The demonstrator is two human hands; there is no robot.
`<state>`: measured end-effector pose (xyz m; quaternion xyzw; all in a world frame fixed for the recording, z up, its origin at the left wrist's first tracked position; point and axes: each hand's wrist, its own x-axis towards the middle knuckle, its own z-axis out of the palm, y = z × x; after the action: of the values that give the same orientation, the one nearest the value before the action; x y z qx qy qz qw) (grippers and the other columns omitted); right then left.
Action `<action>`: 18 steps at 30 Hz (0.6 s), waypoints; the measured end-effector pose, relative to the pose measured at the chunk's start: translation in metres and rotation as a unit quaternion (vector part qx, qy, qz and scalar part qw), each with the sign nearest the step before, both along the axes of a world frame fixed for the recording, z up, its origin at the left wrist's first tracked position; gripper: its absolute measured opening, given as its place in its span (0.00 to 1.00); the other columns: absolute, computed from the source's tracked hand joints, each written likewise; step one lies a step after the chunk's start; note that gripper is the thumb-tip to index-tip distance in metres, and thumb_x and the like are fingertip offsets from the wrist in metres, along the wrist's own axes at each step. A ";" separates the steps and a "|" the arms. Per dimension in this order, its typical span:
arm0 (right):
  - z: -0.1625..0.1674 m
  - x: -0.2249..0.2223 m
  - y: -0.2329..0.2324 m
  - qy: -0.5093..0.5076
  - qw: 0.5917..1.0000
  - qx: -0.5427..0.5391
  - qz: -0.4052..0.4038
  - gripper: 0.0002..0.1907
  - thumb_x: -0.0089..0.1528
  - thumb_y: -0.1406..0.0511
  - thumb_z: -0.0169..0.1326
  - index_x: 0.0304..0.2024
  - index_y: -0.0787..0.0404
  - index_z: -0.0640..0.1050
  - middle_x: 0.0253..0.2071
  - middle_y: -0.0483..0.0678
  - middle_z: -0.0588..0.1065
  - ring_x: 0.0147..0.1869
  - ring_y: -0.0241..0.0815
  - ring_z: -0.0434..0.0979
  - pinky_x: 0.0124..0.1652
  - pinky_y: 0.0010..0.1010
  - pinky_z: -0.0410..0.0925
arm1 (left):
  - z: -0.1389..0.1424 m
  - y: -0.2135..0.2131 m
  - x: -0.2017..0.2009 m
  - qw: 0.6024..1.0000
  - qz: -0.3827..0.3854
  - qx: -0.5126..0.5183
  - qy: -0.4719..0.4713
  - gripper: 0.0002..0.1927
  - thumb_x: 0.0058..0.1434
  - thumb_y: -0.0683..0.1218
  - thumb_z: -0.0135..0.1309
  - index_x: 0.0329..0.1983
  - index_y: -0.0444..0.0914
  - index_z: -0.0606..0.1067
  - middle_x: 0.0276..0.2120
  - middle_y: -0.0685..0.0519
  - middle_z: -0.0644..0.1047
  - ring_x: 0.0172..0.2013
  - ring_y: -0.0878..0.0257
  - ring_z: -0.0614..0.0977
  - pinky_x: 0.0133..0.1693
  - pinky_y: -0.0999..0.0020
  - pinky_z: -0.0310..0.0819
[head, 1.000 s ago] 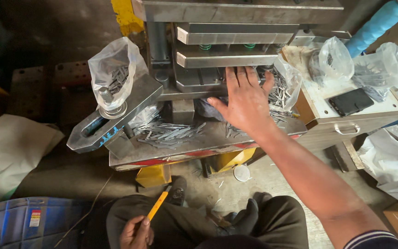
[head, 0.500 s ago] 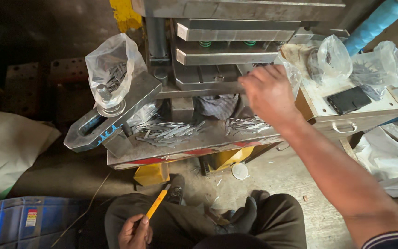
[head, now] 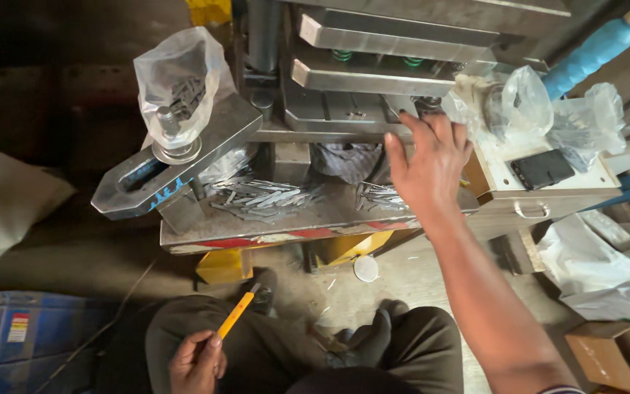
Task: The person operates a manual press machine to shape small metal pieces. They repeatedly place a metal piece into the press, pull the lever to activate the press, and then remove the shaped piece, continuing this cycle throughout the clip.
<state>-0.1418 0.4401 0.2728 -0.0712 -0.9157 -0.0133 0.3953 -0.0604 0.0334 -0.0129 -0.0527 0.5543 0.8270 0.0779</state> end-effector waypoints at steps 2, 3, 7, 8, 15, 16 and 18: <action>-0.001 0.004 -0.004 -0.005 1.000 0.024 -0.004 0.21 0.65 0.56 0.64 0.57 0.57 0.81 0.52 0.48 0.72 0.59 0.54 0.66 0.56 0.51 0.58 | -0.001 -0.001 0.000 1.000 -0.008 -0.002 -0.005 0.06 0.63 0.37 0.55 0.42 0.31 0.77 0.22 0.48 0.77 0.15 0.70 0.70 0.15 0.72 0.64; -0.001 0.005 -0.006 -0.007 0.999 0.033 -0.008 0.23 0.65 0.55 0.64 0.58 0.57 0.80 0.53 0.48 0.72 0.59 0.54 0.65 0.57 0.52 0.57 | -0.001 -0.001 0.000 1.000 -0.006 0.010 -0.006 0.06 0.63 0.37 0.55 0.43 0.31 0.77 0.22 0.49 0.76 0.16 0.70 0.70 0.15 0.72 0.63; -0.002 -0.001 -0.012 -0.018 0.998 0.052 -0.042 0.26 0.64 0.49 0.63 0.57 0.58 0.80 0.54 0.50 0.71 0.60 0.56 0.64 0.56 0.56 0.55 | 0.000 0.000 -0.001 1.000 -0.001 0.028 0.007 0.07 0.63 0.37 0.56 0.44 0.31 0.76 0.22 0.49 0.75 0.15 0.71 0.69 0.15 0.73 0.62; -0.002 -0.004 -0.013 -0.023 0.997 0.052 -0.046 0.27 0.64 0.47 0.62 0.57 0.57 0.80 0.55 0.50 0.70 0.61 0.57 0.64 0.55 0.57 0.55 | 0.000 0.000 -0.001 1.000 -0.006 0.020 0.004 0.07 0.63 0.37 0.56 0.44 0.31 0.76 0.22 0.49 0.76 0.16 0.71 0.69 0.15 0.73 0.63; 0.003 -0.015 -0.015 -0.078 0.995 -0.011 -0.057 0.36 0.65 0.43 0.57 0.65 0.60 0.73 0.65 0.57 0.69 0.68 0.62 0.62 0.60 0.64 0.50 | 0.000 -0.002 -0.003 1.000 -0.005 0.024 -0.004 0.08 0.62 0.37 0.56 0.44 0.30 0.76 0.23 0.49 0.76 0.16 0.69 0.69 0.16 0.71 0.63; 0.002 -0.014 -0.015 -0.066 0.997 -0.014 -0.033 0.38 0.66 0.43 0.56 0.67 0.62 0.71 0.66 0.59 0.69 0.69 0.63 0.63 0.63 0.63 0.50 | -0.002 -0.001 -0.002 0.999 0.002 0.032 -0.015 0.08 0.62 0.37 0.56 0.44 0.30 0.76 0.22 0.50 0.75 0.16 0.69 0.69 0.16 0.71 0.63; -0.001 -0.010 -0.014 -0.047 0.999 -0.024 0.012 0.41 0.69 0.43 0.54 0.72 0.65 0.66 0.68 0.63 0.68 0.71 0.66 0.64 0.67 0.61 0.51 | -0.005 -0.004 -0.001 0.999 -0.003 0.042 -0.017 0.08 0.61 0.36 0.55 0.44 0.31 0.76 0.24 0.50 0.76 0.17 0.69 0.70 0.17 0.71 0.63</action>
<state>-0.1515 0.4264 0.2715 -0.0686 -0.9342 0.0101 0.3500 -0.0615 0.0295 -0.0179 -0.0617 0.5177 0.8484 0.0920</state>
